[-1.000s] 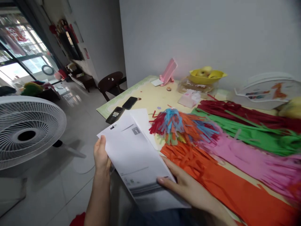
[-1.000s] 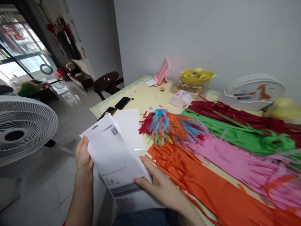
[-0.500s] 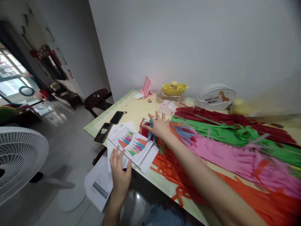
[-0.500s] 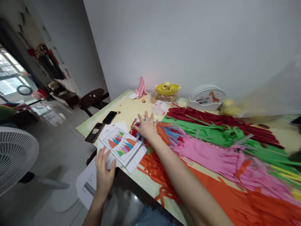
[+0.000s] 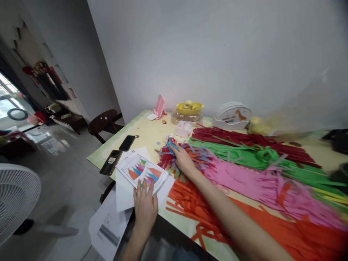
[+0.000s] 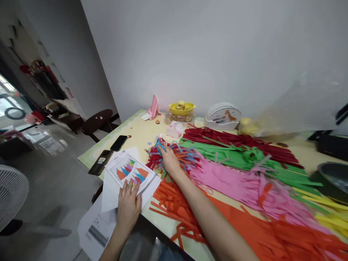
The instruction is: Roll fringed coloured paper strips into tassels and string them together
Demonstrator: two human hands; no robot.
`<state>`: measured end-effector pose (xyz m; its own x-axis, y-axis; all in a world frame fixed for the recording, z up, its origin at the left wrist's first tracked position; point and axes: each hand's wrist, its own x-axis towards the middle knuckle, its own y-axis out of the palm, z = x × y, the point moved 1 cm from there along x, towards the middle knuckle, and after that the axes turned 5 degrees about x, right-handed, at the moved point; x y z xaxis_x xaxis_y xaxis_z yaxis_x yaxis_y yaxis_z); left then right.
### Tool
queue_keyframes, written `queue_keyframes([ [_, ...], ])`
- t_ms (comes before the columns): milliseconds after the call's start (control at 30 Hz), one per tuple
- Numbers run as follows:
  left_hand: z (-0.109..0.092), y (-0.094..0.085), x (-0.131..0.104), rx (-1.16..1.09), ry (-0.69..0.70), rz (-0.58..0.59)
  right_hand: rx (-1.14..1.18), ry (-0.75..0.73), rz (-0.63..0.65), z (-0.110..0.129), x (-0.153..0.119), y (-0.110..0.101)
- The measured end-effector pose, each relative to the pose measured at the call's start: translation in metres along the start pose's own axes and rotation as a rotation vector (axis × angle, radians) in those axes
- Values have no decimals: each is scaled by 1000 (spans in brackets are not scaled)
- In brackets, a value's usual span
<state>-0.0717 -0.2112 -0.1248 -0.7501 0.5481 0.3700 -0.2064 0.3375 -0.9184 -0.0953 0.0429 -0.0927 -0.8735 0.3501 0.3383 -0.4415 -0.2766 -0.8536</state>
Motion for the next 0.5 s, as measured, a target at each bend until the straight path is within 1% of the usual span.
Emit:
queue_keyframes([
  [67,0,-3,0,-20,1,-24,20,-62,-38,0,-6,-19],
  [133,-1,-8,2,-46,-4,-36,38,-136,-62,2,-20,-40],
  [200,-2,-13,4,-73,-8,-46,66,-232,-90,7,-41,-61],
  [300,-3,-19,8,-106,-25,-45,85,-343,-117,14,-82,-87],
  [400,-3,-23,12,-125,-36,-46,52,-362,-67,17,-123,-103],
  [500,-4,-27,15,-132,-28,-51,-12,-372,-19,14,-153,-107],
])
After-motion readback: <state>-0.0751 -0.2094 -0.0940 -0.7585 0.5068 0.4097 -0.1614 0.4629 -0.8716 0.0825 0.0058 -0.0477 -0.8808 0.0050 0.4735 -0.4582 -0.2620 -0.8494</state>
